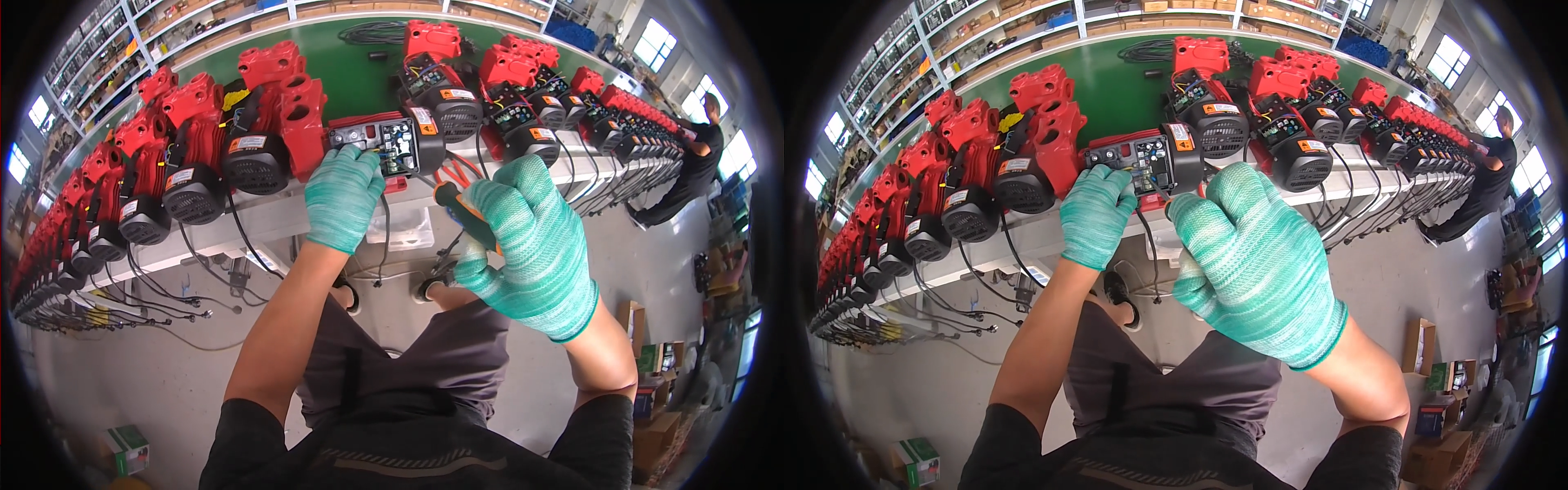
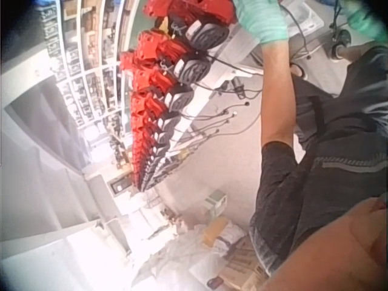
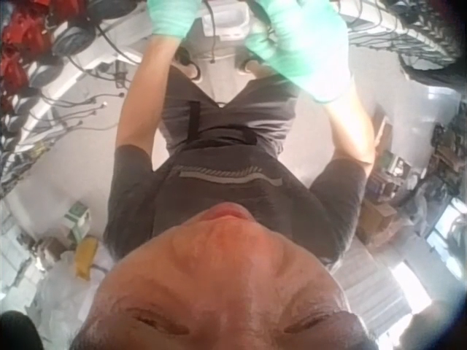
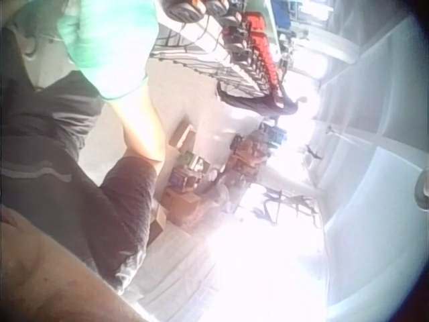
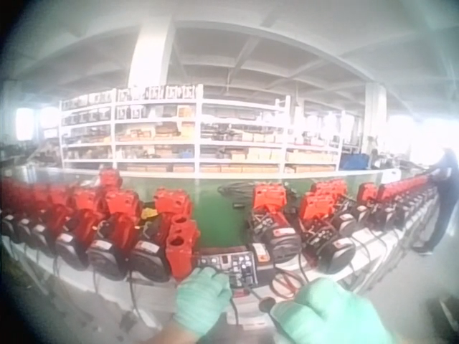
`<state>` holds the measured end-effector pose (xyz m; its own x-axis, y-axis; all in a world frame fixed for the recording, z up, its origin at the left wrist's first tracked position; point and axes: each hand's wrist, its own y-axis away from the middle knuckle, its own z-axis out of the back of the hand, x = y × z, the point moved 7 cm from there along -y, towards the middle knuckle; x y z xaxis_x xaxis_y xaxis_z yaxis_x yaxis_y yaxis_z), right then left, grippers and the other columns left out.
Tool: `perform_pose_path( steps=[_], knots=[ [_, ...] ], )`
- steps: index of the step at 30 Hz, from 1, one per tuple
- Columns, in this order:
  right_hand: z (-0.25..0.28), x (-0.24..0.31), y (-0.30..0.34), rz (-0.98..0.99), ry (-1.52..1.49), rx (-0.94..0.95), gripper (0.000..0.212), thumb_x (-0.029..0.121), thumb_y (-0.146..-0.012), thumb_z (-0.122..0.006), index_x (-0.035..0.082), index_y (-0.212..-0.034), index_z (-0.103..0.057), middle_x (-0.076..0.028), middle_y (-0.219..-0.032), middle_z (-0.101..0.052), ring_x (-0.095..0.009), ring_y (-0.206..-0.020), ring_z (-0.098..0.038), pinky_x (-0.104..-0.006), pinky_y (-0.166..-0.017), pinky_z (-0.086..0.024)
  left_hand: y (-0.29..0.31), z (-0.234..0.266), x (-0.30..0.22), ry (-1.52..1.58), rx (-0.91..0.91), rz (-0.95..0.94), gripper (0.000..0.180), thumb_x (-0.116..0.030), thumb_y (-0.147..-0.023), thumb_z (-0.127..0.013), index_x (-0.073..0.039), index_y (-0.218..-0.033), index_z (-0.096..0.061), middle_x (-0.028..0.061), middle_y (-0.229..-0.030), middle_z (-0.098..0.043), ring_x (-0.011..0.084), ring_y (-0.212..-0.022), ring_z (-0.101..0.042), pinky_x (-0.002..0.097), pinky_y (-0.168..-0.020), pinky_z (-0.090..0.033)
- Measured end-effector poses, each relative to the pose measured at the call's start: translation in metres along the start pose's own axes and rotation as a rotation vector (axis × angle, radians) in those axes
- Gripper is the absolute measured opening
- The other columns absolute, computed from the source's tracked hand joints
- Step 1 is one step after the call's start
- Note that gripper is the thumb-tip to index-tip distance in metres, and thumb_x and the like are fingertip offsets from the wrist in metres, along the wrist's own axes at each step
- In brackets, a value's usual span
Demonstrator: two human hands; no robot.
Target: The person uses a screwdriver and pliers to connect wires to a control unit on a red pump motor, then repositions the motor and works on internal wiring before testing the connections.
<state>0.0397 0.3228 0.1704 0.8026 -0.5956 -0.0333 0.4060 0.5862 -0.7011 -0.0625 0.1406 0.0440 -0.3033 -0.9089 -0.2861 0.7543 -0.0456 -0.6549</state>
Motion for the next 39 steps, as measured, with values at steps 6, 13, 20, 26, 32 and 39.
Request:
perform_pose_path(
  steps=[6, 13, 20, 26, 32, 39],
  knots=[
    [0.001, -0.001, 0.0, -0.058, 0.058, 0.079, 0.043, 0.016, -0.071, -0.08, 0.005, -0.11, -0.065, -0.014, -0.096, -0.06, -0.033, -0.081, -0.065, -0.0409, -0.064, -0.055, 0.001, 0.001, 0.003, -0.012, -0.017, -0.001, 0.022, -0.015, -0.08, -0.075, -0.01, -0.102, -0.074, 0.0091, -0.096, -0.066, 0.0319, -0.092, -0.064, 0.0437, -0.081, -0.054],
    [-0.002, 0.004, -0.009, 0.003, 0.033, 0.055, 0.04, 0.025, -0.075, -0.081, 0.007, -0.109, -0.068, -0.013, -0.091, -0.059, -0.032, -0.081, -0.065, -0.0408, -0.063, -0.055, 0.001, -0.003, 0.002, -0.054, -0.021, -0.025, 0.023, -0.017, -0.082, -0.074, -0.009, -0.104, -0.073, 0.0085, -0.096, -0.066, 0.0325, -0.092, -0.064, 0.0446, -0.081, -0.054],
    [-0.005, -0.001, -0.004, -0.075, 0.127, 0.213, 0.036, 0.022, -0.077, -0.076, 0.007, -0.108, -0.068, -0.012, -0.093, -0.059, -0.031, -0.081, -0.065, -0.0403, -0.063, -0.055, -0.001, -0.005, 0.001, -0.103, 0.074, -0.041, 0.026, -0.017, -0.082, -0.074, -0.01, -0.106, -0.073, 0.0083, -0.099, -0.065, 0.0319, -0.094, -0.063, 0.0442, -0.082, -0.054],
    [-0.001, 0.004, -0.01, 0.017, 0.097, 0.1, 0.036, 0.018, -0.074, -0.075, 0.007, -0.108, -0.068, -0.013, -0.094, -0.059, -0.032, -0.083, -0.065, -0.0407, -0.061, -0.055, 0.001, -0.005, 0.003, -0.046, 0.014, -0.065, 0.025, -0.015, -0.082, -0.073, -0.009, -0.106, -0.074, 0.0084, -0.098, -0.066, 0.0311, -0.094, -0.064, 0.0435, -0.083, -0.054],
    [-0.001, 0.01, -0.016, 0.079, 0.063, 0.053, 0.034, 0.02, -0.076, -0.077, 0.008, -0.107, -0.068, -0.012, -0.09, -0.06, -0.032, -0.08, -0.066, -0.0403, -0.062, -0.056, 0.001, -0.002, 0.004, 0.024, -0.048, -0.05, 0.021, -0.014, -0.081, -0.074, -0.009, -0.102, -0.074, 0.0088, -0.096, -0.066, 0.031, -0.092, -0.064, 0.0434, -0.082, -0.054],
    [-0.004, 0.002, -0.011, 0.011, 0.109, 0.119, 0.038, 0.032, -0.082, -0.079, 0.01, -0.11, -0.067, -0.01, -0.082, -0.06, -0.031, -0.071, -0.064, -0.0401, -0.057, -0.053, 0.0, -0.004, 0.003, -0.016, -0.021, -0.083, 0.02, -0.016, -0.083, -0.073, -0.01, -0.101, -0.073, 0.0084, -0.096, -0.066, 0.031, -0.092, -0.064, 0.0438, -0.082, -0.054]
  ],
)
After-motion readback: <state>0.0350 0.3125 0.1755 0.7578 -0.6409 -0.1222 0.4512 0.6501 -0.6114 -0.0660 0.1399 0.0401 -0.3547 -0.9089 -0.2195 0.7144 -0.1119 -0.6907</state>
